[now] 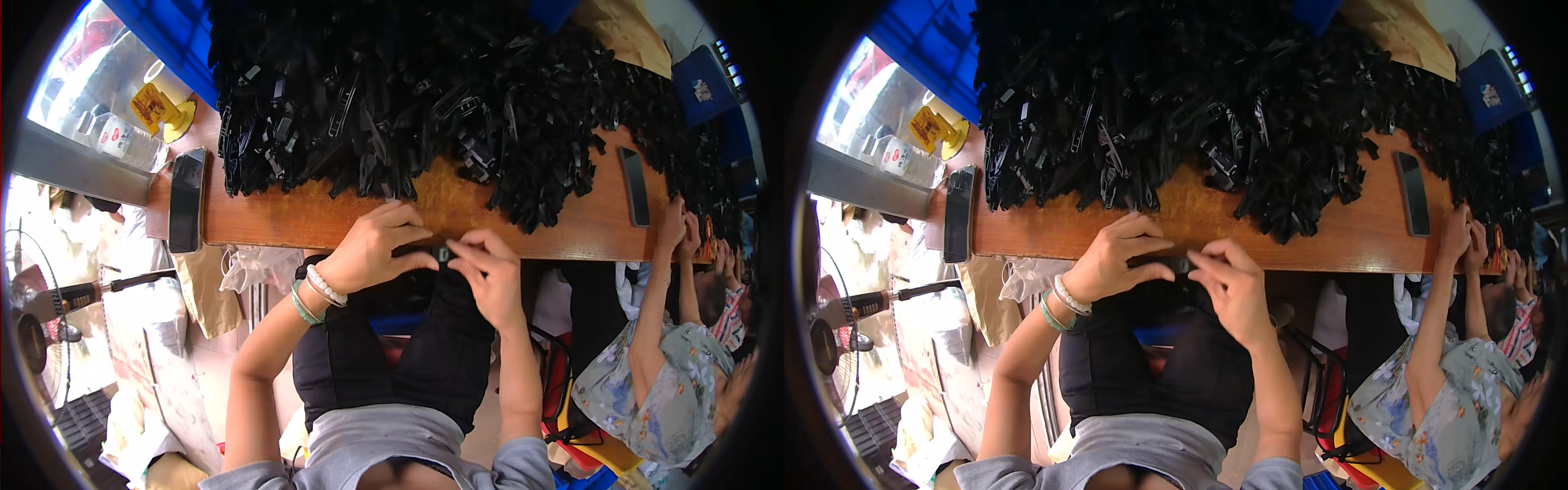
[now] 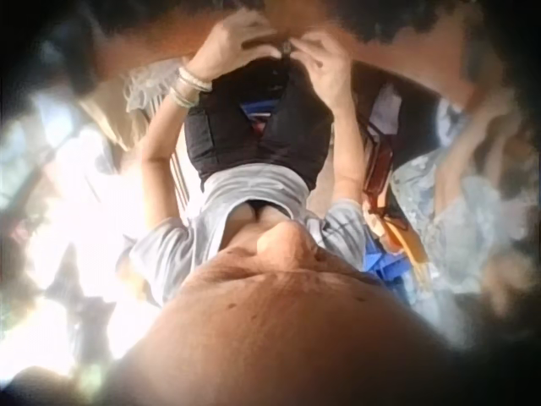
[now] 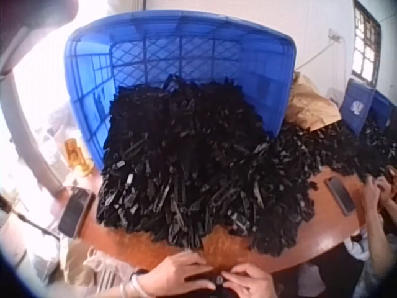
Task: Assembling small black plastic housing components at a workbench.
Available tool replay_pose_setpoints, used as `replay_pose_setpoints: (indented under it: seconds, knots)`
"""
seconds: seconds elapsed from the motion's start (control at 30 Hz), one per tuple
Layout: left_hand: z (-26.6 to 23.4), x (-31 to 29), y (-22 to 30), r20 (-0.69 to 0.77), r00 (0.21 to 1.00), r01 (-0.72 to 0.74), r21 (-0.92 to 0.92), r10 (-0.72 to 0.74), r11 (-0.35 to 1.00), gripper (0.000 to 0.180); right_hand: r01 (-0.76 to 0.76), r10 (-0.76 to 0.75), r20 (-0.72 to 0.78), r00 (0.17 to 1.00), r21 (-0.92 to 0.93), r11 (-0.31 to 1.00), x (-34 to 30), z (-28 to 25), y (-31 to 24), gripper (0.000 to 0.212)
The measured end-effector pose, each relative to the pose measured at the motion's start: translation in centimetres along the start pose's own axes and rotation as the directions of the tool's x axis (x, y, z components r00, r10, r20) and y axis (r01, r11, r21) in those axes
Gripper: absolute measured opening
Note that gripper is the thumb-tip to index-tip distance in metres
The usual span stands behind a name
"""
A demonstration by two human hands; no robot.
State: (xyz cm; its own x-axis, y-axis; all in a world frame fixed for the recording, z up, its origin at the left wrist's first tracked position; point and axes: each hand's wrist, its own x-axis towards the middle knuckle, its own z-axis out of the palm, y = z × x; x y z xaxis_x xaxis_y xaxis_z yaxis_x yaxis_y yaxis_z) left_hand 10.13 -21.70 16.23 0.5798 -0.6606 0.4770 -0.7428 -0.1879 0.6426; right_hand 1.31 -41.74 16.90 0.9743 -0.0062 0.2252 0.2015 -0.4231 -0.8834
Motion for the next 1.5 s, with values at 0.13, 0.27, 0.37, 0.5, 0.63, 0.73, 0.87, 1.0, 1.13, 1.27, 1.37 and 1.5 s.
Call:
replay_pose_setpoints:
  seconds: [0.13, 0.27, 0.37, 0.5, 0.63, 0.73, 0.87, 1.0, 1.13, 1.27, 1.37, 1.5]
  knots:
    - [0.5, 2.9, 0.3, -0.094, 0.992, 0.087, 0.017, -0.085, 0.996, 0.022, 0.124, -0.13, -0.086, 0.988, -0.075, 0.989, -1.4, -0.4, -0.2, 0.02]
    - [1.9, 8.3, -0.4, -0.126, 0.986, -0.044, 0.433, 0.108, 0.9, 0.032, 0.021, -0.139, -0.38, 0.915, -0.301, 0.954, -1.4, -3.2, 1.3, 0.012]
    - [1.5, 10.2, -0.9, 0.006, 0.991, -0.113, 0.564, 0.132, 0.818, 0.043, -0.129, -0.103, -0.541, 0.835, -0.374, 0.918, -0.6, -5.5, 1.9, 0.014]
    - [1.7, 9.6, 0.1, 0.052, 0.943, -0.313, 0.474, 0.328, 0.823, 0.038, -0.087, -0.162, -0.496, 0.853, -0.441, 0.893, 0.2, -7.5, 4.2, 0.013]
    - [2.4, 6.6, 3.1, 0.133, 0.962, -0.274, 0.448, 0.239, 0.851, 0.036, -0.068, -0.234, -0.526, 0.818, -0.491, 0.868, 1.6, -7.6, 3.7, 0.015]
    - [3.1, 5.2, 2.8, 0.196, 0.971, -0.21, 0.408, 0.14, 0.888, 0.033, -0.017, -0.345, -0.374, 0.861, -0.699, 0.715, 2.9, -7.9, 4.5, 0.015]
    - [2.6, 3.6, 2.0, -0.003, 0.998, -0.054, 0.329, 0.058, 0.943, 0.029, 0.02, -0.453, -0.459, 0.764, -0.685, 0.729, 2.6, -8.3, 4.7, 0.014]
    - [2.3, 1.9, 1.0, -0.063, 0.996, 0.075, 0.21, -0.063, 0.975, 0.025, 0.036, 0.015, -0.617, 0.787, 0.07, 0.997, 0.4, -5.4, 2.2, 0.012]
    - [2.4, 1.4, 0.9, -0.082, 0.99, 0.118, 0.097, -0.111, 0.988, 0.024, -0.194, 0.284, -0.192, 0.939, 0.386, 0.902, -1.1, -3.4, 0.9, 0.02]
    - [2.5, 1.1, 0.6, -0.091, 0.991, 0.107, 0.076, -0.1, 0.991, 0.025, -0.334, 0.365, -0.028, 0.93, 0.342, 0.878, -0.9, -2.6, 0.9, 0.024]
    - [2.4, 1.0, 0.4, -0.097, 0.992, 0.091, 0.076, -0.083, 0.993, 0.026, -0.321, 0.33, -0.006, 0.944, 0.212, 0.923, -0.4, -2.8, 1.3, 0.026]
    - [2.5, 1.2, 0.3, -0.09, 0.993, 0.079, 0.058, -0.073, 0.995, 0.027, -0.116, 0.115, -0.06, 0.992, -0.006, 0.993, 0.4, -3.2, 1.4, 0.026]
